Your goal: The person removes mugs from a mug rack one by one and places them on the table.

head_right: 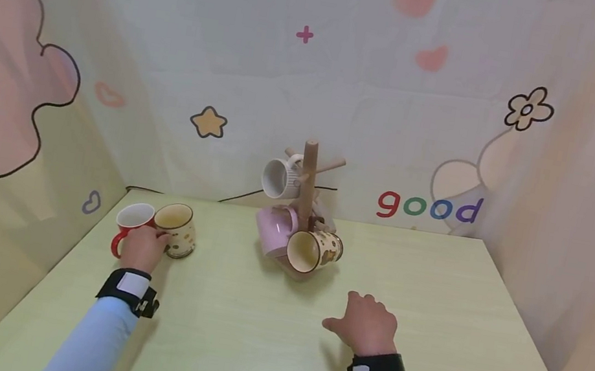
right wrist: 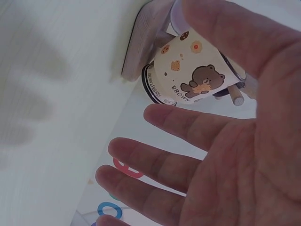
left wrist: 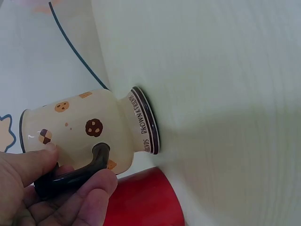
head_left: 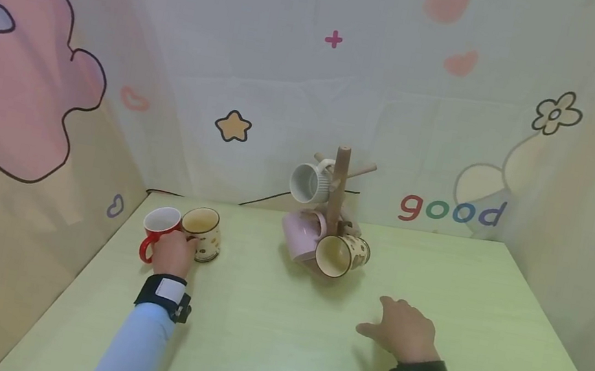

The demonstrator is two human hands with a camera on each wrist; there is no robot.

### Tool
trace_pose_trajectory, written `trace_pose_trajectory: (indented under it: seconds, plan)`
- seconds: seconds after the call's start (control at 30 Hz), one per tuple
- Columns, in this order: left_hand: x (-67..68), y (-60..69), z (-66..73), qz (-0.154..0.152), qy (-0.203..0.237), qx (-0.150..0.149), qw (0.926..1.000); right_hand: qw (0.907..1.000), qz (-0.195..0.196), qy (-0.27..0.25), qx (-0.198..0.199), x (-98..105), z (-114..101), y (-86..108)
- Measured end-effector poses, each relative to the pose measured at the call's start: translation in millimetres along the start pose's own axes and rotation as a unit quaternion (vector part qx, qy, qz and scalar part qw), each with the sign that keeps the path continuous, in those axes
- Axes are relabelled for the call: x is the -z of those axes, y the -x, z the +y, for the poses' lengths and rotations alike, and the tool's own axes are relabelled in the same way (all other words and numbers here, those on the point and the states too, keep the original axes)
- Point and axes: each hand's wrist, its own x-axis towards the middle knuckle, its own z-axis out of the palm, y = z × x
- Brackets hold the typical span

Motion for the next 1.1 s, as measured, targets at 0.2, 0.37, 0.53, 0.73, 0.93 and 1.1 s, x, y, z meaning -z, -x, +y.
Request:
trace_pose_trajectory:
  seconds: [0.2, 0.37, 0.53, 0.73, 0.93, 1.1]
  plan:
    - [-0.6, -0.9, -3.6, 0.004, -0.003, 0.011, 0.9999, 1.0, -0.002, -0.004, -0.001, -0.9, -0.9, -0.5]
    - [-1.7, -0.2, -5.1, 0.012, -0.007, 0.012, 0.9998, 1.0, -0.004, -0.004, -0.002, -2.1, -0.6, -1.5]
    - [0.2, 1.6, -3.8, 0.01, -0.009, 0.01, 0.9999, 0.9999, -0.008, -0.007, -0.002, -1.9, -1.3, -1.5]
    - [3.3, 5.4, -3.3, 0.01, -0.008, -0.005, 0.9999, 0.9999, -0.01, -0.007, -0.001, -2.7, -1.8, -1.8]
    - [3.4, 10.1, -5.8, 0.017, -0.006, -0.003, 0.9998, 0.9999, -0.009, -0.008, 0.0, -2.3, -2.6, -1.7]
    - [3.4, 15.3, -9.3, 0.01, -0.032, 0.018, 0.9993, 0.9999, -0.008, -0.008, -0.001, -3.2, -2.1, -1.8]
